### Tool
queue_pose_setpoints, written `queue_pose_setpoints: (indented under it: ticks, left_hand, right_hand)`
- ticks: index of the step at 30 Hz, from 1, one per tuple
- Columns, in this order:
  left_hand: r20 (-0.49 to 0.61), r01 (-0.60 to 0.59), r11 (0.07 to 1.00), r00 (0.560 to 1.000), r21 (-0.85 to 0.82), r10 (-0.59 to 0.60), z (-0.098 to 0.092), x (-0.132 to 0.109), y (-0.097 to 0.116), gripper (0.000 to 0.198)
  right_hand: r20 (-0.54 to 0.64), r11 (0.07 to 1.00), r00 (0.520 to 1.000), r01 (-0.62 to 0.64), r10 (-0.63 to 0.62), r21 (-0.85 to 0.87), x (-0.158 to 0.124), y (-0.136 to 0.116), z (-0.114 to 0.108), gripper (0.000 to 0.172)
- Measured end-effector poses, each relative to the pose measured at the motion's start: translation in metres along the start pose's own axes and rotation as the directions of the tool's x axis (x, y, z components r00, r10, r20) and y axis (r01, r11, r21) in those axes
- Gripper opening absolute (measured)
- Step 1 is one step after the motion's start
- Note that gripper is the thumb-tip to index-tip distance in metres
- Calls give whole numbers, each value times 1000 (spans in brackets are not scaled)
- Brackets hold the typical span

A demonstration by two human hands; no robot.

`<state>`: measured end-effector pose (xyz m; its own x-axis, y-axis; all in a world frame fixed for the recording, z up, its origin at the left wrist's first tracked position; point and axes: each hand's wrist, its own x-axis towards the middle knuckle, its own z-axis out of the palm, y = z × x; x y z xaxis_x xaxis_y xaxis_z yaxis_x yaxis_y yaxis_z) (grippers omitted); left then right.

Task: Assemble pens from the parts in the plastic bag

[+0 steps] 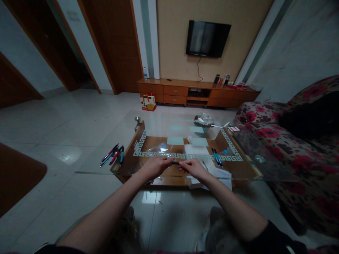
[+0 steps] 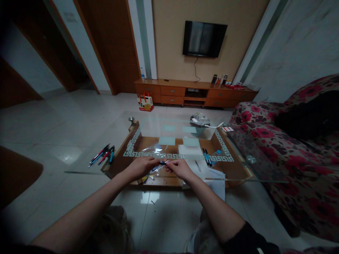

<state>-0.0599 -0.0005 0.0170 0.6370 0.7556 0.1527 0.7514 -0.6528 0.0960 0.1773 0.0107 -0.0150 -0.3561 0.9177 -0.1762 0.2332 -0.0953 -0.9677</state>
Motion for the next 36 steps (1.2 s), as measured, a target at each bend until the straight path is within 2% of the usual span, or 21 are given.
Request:
queue_pose_setpoints:
  ticks: [9,25,36]
  left_hand:
    - [10,18,999,1000,-39,-18,0,2,1,29]
    - [13,16,998,1000,-63,-15,0,1,0,31]
    - [21,27,999,999,-43,-26,-5,1,2,31]
  right_hand:
    - [1,992,997,80,-80,-102,-1,-2,-4,46]
    - [-18,985,994,103,-107,-139,2,3,-6,42]
    - [-82,987,993,77,-89,-140,1,0,-4,33]
